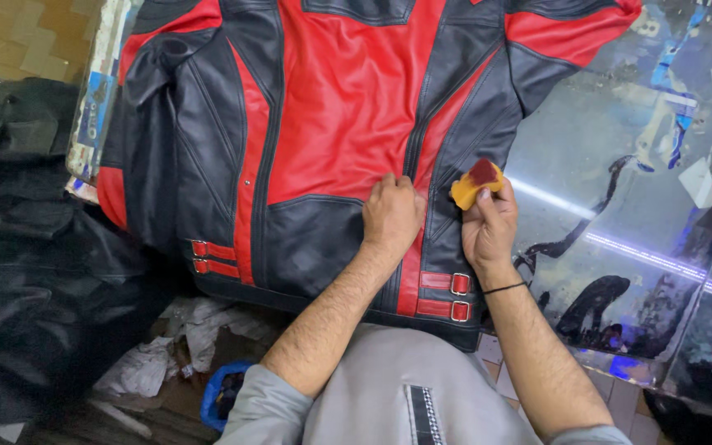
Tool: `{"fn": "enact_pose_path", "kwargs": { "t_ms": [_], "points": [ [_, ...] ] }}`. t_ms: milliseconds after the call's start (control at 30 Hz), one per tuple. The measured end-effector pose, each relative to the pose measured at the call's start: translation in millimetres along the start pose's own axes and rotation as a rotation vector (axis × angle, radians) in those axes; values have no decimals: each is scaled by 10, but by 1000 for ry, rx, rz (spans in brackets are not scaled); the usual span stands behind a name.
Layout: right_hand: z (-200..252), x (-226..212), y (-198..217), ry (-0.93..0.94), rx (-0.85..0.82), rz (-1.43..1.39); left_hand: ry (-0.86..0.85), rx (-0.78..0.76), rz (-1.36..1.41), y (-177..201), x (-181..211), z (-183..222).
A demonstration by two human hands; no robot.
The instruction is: The person wipes a red and black leather jacket with a yellow sponge. They rub the sponge along the sleeves, zippers, and buckles, then flip the jacket to clean the front panels.
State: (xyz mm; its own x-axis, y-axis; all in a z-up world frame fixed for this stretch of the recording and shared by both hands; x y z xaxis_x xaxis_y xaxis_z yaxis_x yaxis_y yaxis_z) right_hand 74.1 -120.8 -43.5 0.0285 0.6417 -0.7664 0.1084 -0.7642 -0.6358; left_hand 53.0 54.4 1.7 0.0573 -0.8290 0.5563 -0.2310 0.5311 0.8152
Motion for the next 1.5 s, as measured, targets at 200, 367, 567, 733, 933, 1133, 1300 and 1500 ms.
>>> {"fn": "enact_pose_path", "kwargs": {
  "t_ms": [200,367,567,733,933,1133,1300,1500],
  "points": [
    [28,-125,-127,-96,-31,-59,35,137,246,166,-46,150],
    [6,49,-153,-180,13,-60,20,171,412,157,-58,185],
    [-6,-29,-231,-171,6,-43,114,97,674,56,-229,183],
    [-130,45,-256,-150,-12,16,132,109,793,-38,-262,211],
    [-97,261,-131,-192,6,13,168,135,1062,-89,-277,280],
    [-61,239,-161,-158,-39,13,38,153,766,106,-110,267],
    [-49,212,-161,-163,-15,25,210,137,902,-60,-158,265],
    [-36,160,-73,-159,-17,-63,148,95,1210,-293,-285,346]
  ]
}}
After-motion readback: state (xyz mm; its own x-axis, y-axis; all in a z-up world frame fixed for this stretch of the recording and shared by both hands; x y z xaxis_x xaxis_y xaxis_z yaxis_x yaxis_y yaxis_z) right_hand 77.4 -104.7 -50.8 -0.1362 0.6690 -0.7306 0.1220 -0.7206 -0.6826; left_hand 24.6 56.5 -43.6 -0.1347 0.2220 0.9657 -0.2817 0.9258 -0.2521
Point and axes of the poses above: each hand's wrist, its own z-axis away from the middle knuckle, its own y-axis out of the back of the hand, x = y × z, the point moved 8 cm from there along -z, towards the middle knuckle, and after that the axes turned 2 degrees about z, right-handed, at the moved point
